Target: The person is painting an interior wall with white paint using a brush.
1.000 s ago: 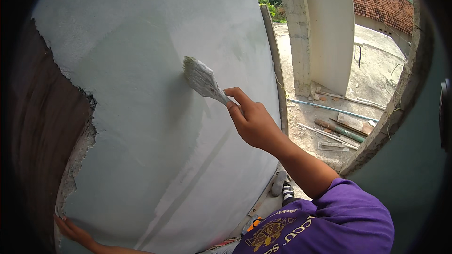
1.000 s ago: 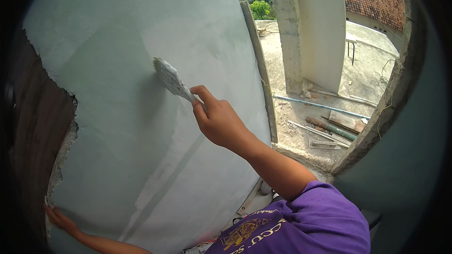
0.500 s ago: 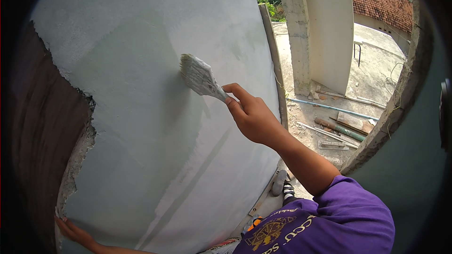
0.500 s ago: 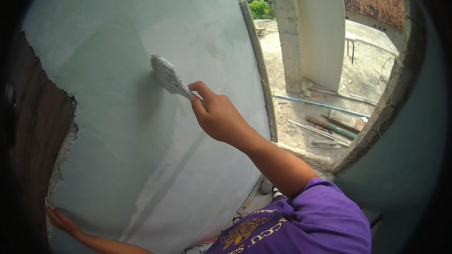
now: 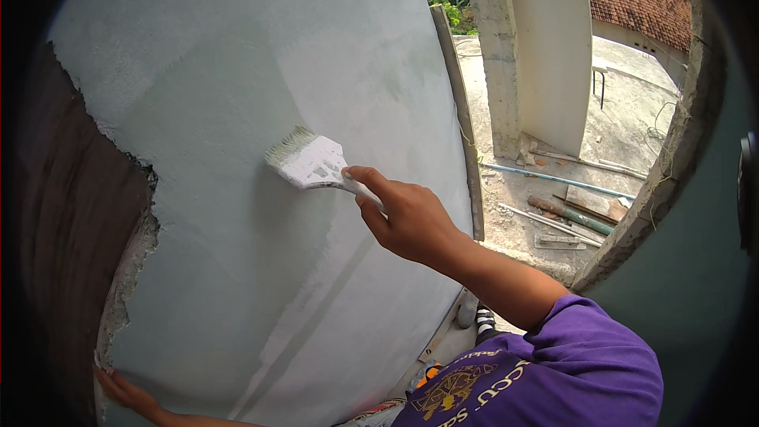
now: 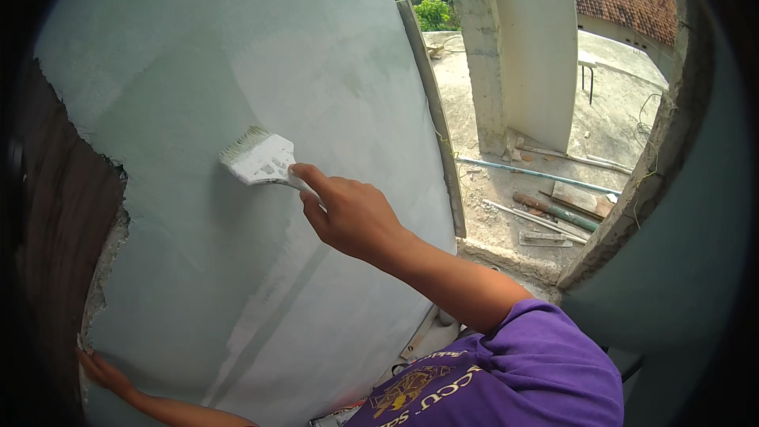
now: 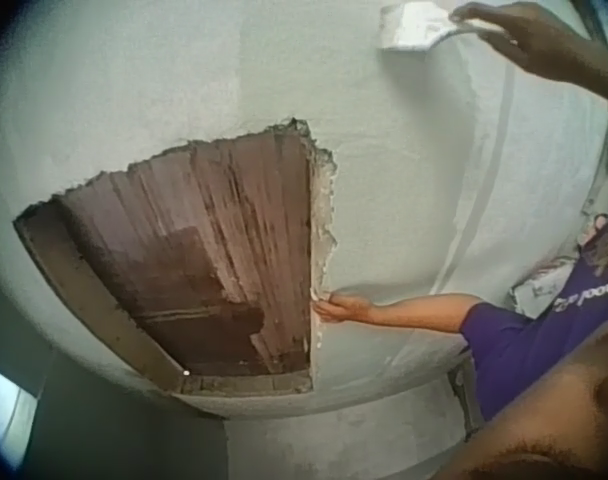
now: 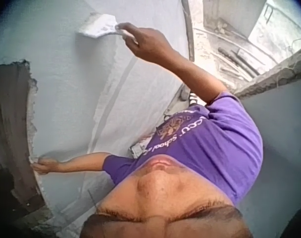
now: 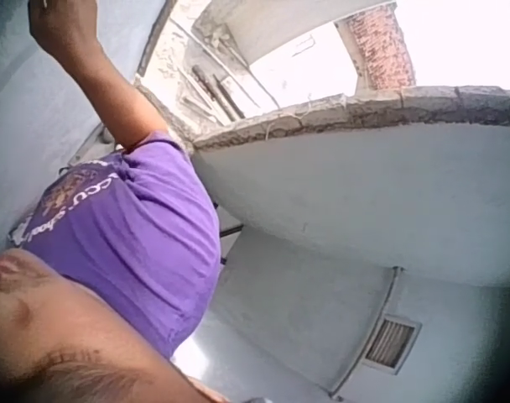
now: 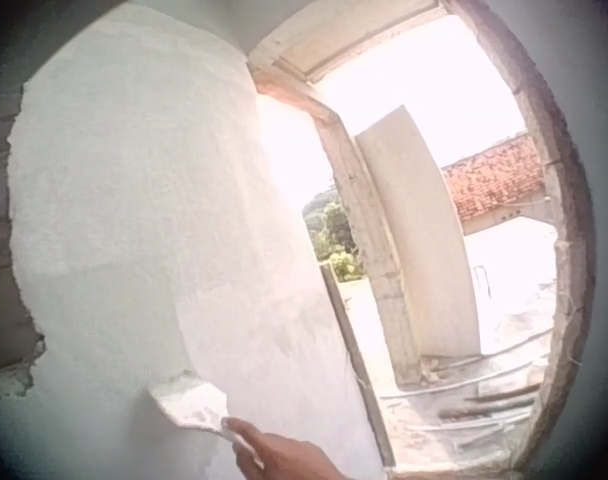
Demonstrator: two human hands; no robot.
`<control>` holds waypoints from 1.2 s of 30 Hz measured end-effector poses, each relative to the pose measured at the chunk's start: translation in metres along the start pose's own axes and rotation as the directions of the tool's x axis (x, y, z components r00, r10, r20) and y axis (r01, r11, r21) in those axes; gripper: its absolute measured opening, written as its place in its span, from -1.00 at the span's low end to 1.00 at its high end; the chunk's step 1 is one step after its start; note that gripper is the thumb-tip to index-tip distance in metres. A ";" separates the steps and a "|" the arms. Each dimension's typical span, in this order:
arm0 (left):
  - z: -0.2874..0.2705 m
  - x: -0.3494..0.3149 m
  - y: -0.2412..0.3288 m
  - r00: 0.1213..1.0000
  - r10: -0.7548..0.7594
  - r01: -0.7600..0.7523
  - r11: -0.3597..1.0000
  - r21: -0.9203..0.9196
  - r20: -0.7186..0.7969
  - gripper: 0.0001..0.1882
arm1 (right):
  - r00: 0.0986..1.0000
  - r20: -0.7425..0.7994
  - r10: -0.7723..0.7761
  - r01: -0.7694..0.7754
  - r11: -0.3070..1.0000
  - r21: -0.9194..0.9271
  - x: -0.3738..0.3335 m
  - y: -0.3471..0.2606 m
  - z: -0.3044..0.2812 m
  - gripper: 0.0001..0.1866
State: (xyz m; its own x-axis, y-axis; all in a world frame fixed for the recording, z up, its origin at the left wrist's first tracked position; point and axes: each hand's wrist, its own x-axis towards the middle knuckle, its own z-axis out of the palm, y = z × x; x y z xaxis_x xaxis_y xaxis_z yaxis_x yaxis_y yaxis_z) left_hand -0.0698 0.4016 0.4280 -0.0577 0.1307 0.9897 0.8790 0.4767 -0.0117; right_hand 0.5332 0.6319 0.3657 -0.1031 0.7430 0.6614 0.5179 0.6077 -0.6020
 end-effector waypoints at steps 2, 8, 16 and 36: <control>0.000 -0.001 -0.003 0.999 0.037 -0.037 0.998 0.058 -0.010 -0.54 | 0.999 -0.012 -0.031 0.031 0.999 0.033 -0.006 0.004 -0.004 -0.64; 0.000 -0.001 -0.004 0.999 0.031 -0.031 0.995 0.093 0.007 -0.53 | 0.993 -0.087 -0.086 0.089 0.995 0.033 0.000 0.008 -0.016 -0.67; 0.000 -0.002 0.001 1.000 0.019 -0.019 0.995 0.101 -0.001 -0.53 | 1.000 0.005 -0.025 0.025 1.000 -0.012 0.001 0.012 0.001 -0.65; -0.002 -0.001 0.001 1.000 0.008 -0.008 0.999 0.039 0.003 -0.54 | 0.989 0.140 0.040 -0.052 0.995 0.085 -0.034 0.017 0.007 -0.61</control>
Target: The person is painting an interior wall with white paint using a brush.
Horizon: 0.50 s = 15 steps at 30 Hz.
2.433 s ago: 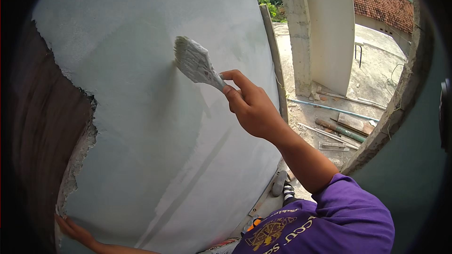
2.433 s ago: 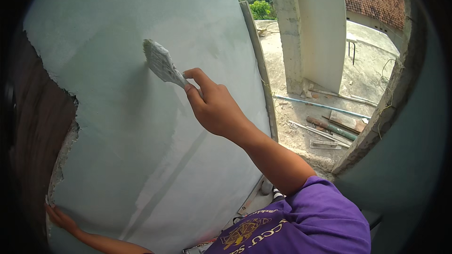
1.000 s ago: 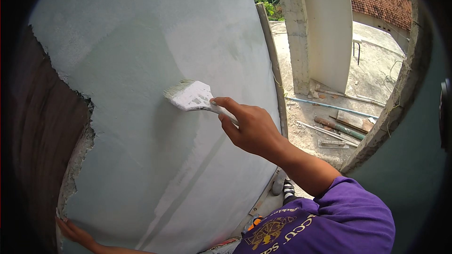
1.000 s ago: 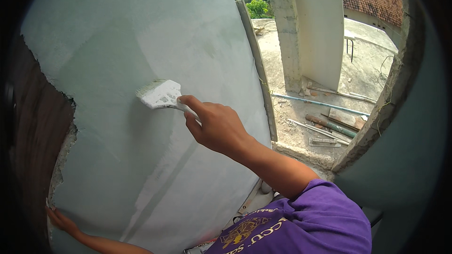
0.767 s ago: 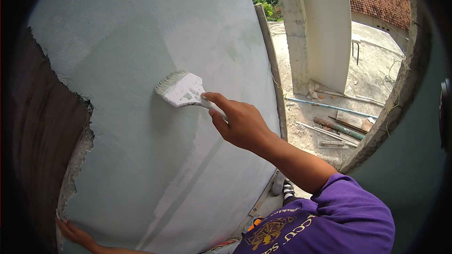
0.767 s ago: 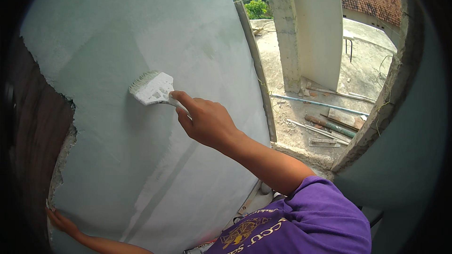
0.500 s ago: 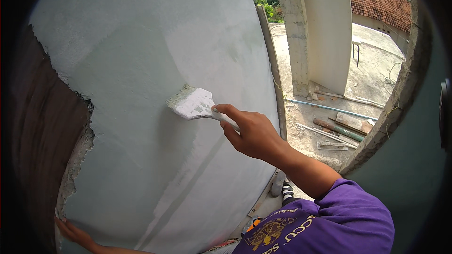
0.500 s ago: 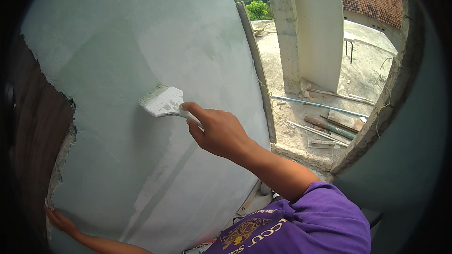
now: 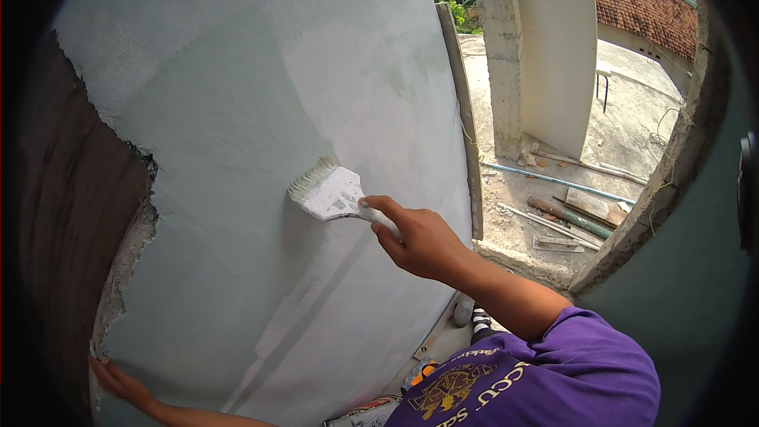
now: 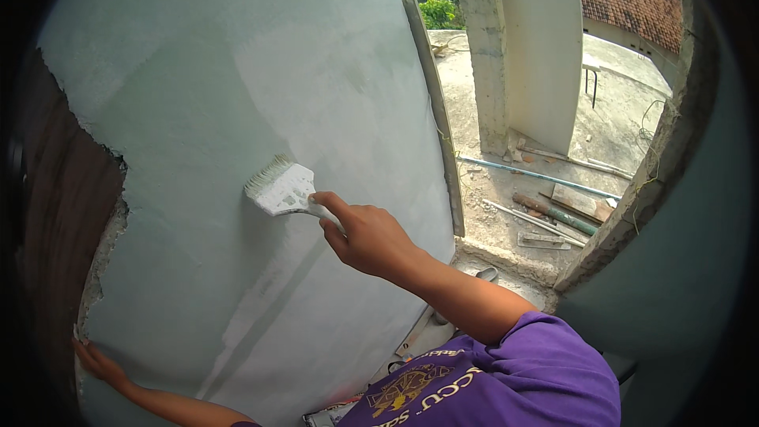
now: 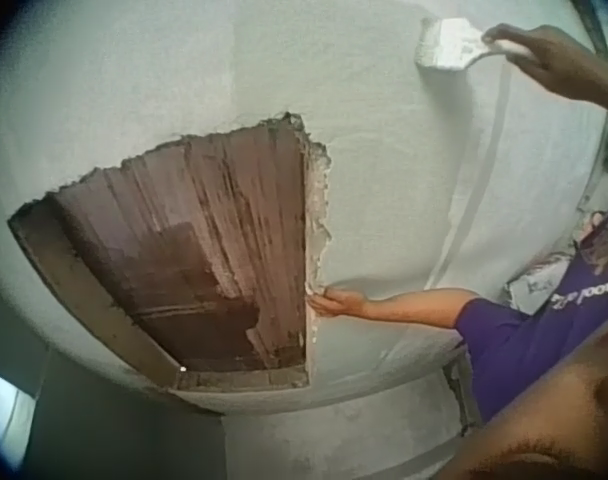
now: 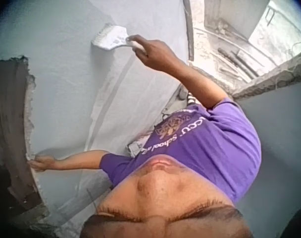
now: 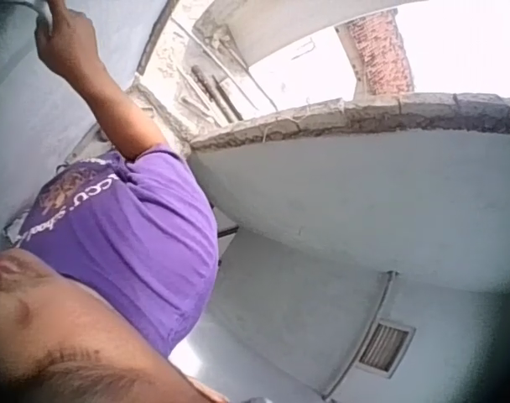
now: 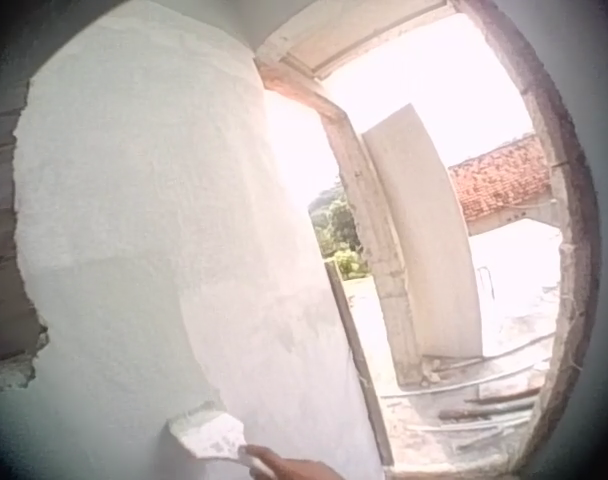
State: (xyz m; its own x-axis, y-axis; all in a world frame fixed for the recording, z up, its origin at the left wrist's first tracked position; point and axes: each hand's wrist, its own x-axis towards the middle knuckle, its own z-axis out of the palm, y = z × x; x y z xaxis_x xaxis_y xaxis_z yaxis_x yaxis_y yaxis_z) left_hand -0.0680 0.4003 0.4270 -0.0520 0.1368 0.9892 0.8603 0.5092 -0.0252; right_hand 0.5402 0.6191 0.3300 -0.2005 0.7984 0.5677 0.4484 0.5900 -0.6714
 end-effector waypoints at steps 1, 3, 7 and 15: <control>-0.001 0.000 0.002 1.000 0.016 -0.016 0.999 0.029 -0.006 -0.54 | 0.998 0.045 0.033 -0.033 0.999 -0.006 -0.004 0.001 -0.005 -0.61; -0.002 0.001 0.005 1.000 0.000 0.000 1.000 0.005 0.009 -0.51 | 0.994 0.083 0.069 -0.069 0.998 -0.012 -0.006 -0.001 -0.012 -0.62; 0.001 0.004 0.002 1.000 -0.010 0.010 1.000 0.016 -0.008 -0.51 | 0.998 -0.040 -0.058 0.059 0.998 0.029 0.004 -0.010 -0.021 -0.64; 0.002 0.001 -0.002 1.000 -0.010 0.010 0.999 0.033 0.019 -0.52 | 0.992 -0.081 -0.102 0.107 0.993 0.059 0.025 -0.012 -0.003 -0.62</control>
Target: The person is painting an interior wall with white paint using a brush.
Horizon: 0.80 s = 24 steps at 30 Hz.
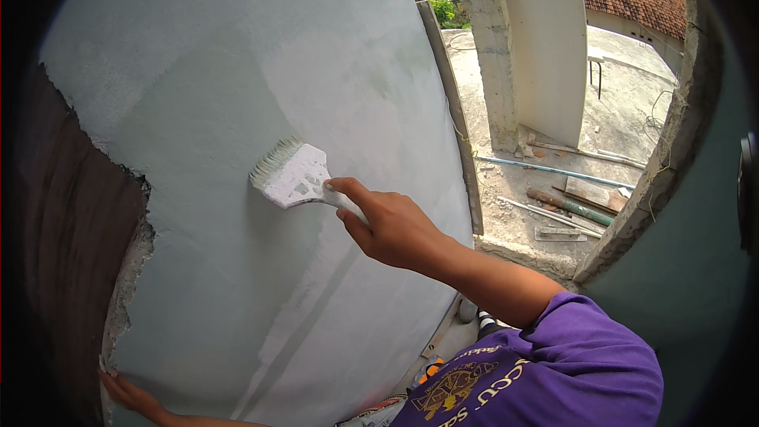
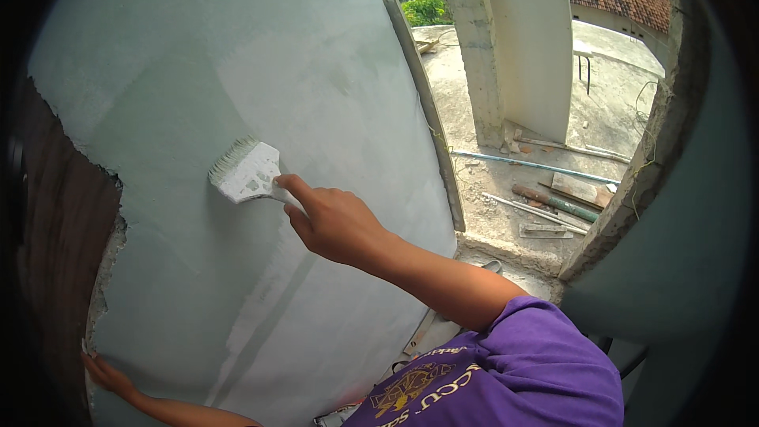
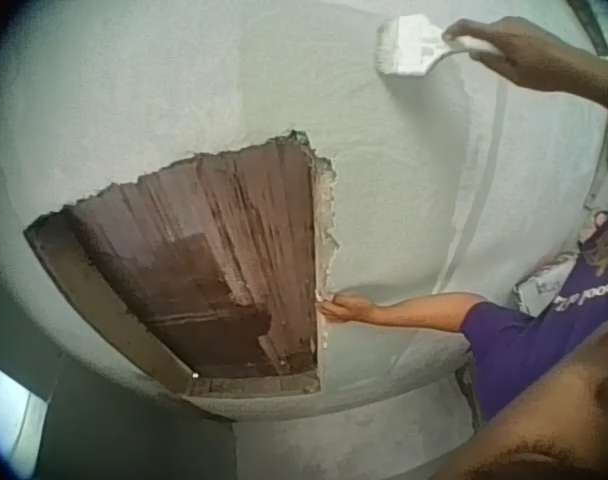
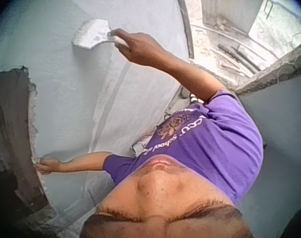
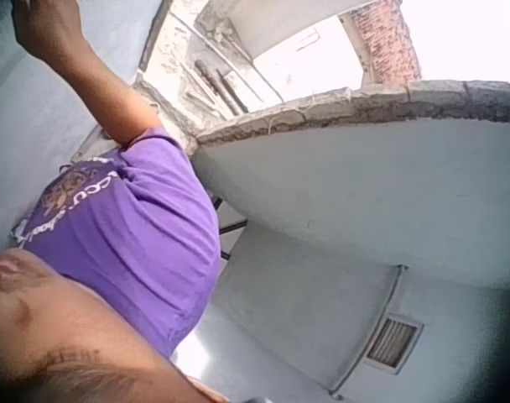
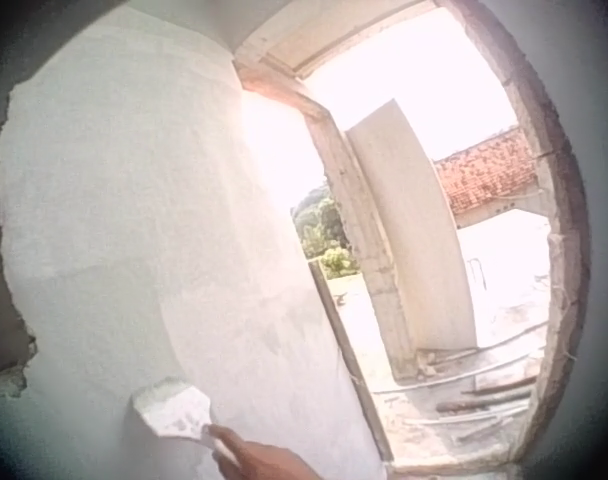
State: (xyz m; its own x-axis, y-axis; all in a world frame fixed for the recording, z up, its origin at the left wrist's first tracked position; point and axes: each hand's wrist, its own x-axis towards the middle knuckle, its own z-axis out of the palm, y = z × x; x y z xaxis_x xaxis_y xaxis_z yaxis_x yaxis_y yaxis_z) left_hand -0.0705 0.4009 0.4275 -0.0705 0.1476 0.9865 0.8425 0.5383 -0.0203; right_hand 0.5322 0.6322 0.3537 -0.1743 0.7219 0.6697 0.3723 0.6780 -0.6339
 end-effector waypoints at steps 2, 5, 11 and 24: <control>0.000 0.003 -0.001 1.000 -0.016 0.015 0.999 0.029 0.002 -0.53 | 0.992 0.084 0.090 -0.088 0.996 -0.032 -0.010 0.003 0.004 -0.60; 0.000 0.002 -0.006 1.000 -0.014 0.014 1.000 0.007 0.011 -0.53 | 0.977 0.166 0.137 -0.135 0.991 -0.024 -0.029 0.007 0.000 -0.63; 0.005 0.003 -0.011 1.000 -0.001 0.001 1.000 -0.031 -0.016 -0.51 | 0.964 0.213 0.162 -0.155 0.987 -0.048 -0.041 0.003 -0.016 -0.64; 0.005 0.001 -0.013 0.999 -0.049 0.050 0.995 -0.081 0.020 -0.50 | 0.998 0.059 0.001 -0.001 1.000 -0.005 0.017 -0.008 -0.008 -0.62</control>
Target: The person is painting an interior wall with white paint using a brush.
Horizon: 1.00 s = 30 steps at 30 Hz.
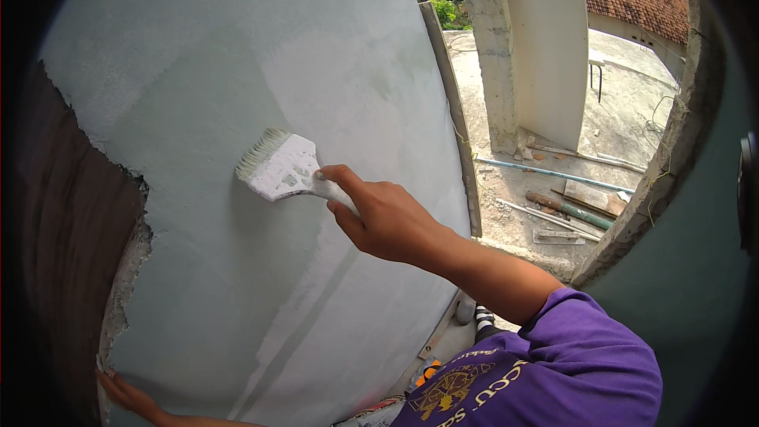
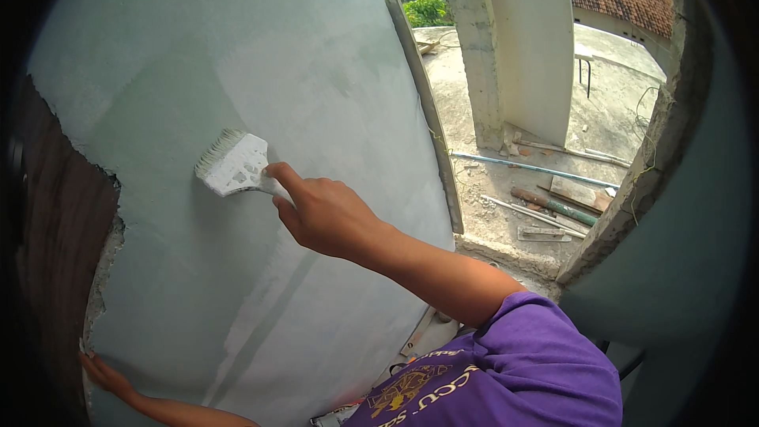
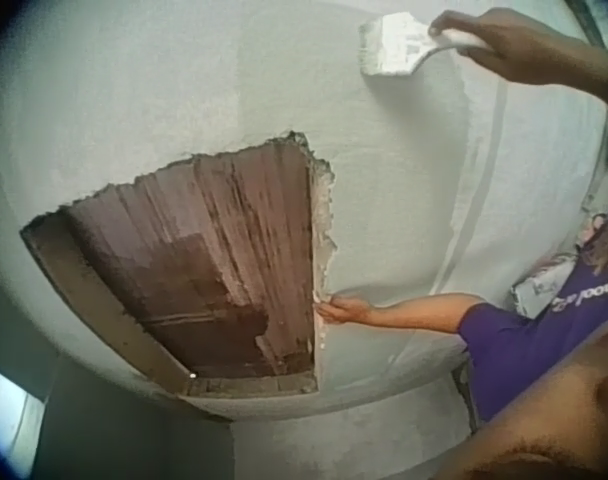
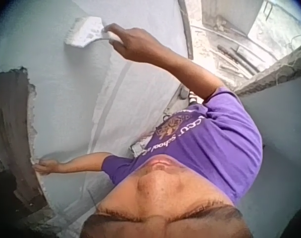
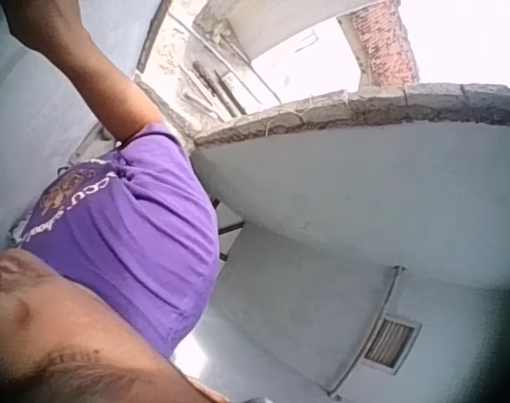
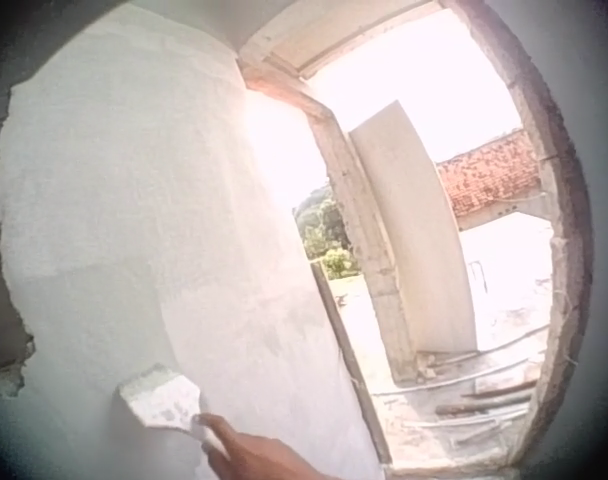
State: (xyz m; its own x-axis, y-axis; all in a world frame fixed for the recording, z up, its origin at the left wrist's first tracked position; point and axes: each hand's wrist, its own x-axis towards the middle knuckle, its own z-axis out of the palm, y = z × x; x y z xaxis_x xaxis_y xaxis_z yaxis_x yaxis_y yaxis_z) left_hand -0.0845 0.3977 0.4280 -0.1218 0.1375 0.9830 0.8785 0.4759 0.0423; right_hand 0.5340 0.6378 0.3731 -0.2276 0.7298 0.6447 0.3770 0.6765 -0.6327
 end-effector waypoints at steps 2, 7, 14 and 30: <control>-0.001 -0.001 0.003 0.999 0.042 -0.041 0.999 0.034 -0.016 -0.50 | 0.999 0.045 0.023 -0.023 1.000 0.003 -0.010 0.001 0.000 -0.61; 0.000 -0.002 0.012 0.999 0.018 -0.015 0.997 0.070 -0.041 -0.49 | 0.983 0.162 0.092 -0.082 0.995 -0.064 -0.016 -0.005 -0.030 -0.60; 0.000 0.000 0.007 0.998 0.052 -0.050 0.998 0.042 -0.031 -0.51 | 0.882 0.449 0.141 0.014 0.946 -0.324 0.014 -0.027 -0.072 -0.66; -0.003 -0.002 0.013 0.999 0.034 -0.034 0.999 0.007 -0.011 -0.52 | 0.925 -0.283 -0.254 0.184 0.950 -0.251 0.067 -0.054 -0.073 -0.73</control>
State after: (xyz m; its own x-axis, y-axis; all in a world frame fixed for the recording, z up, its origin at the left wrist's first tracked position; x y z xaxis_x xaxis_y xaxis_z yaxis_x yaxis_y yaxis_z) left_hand -0.0717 0.4006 0.4271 -0.0864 0.1437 0.9858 0.8787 0.4774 0.0074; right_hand 0.5638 0.6435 0.4817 -0.0518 0.4750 0.8785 0.5418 0.7523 -0.3748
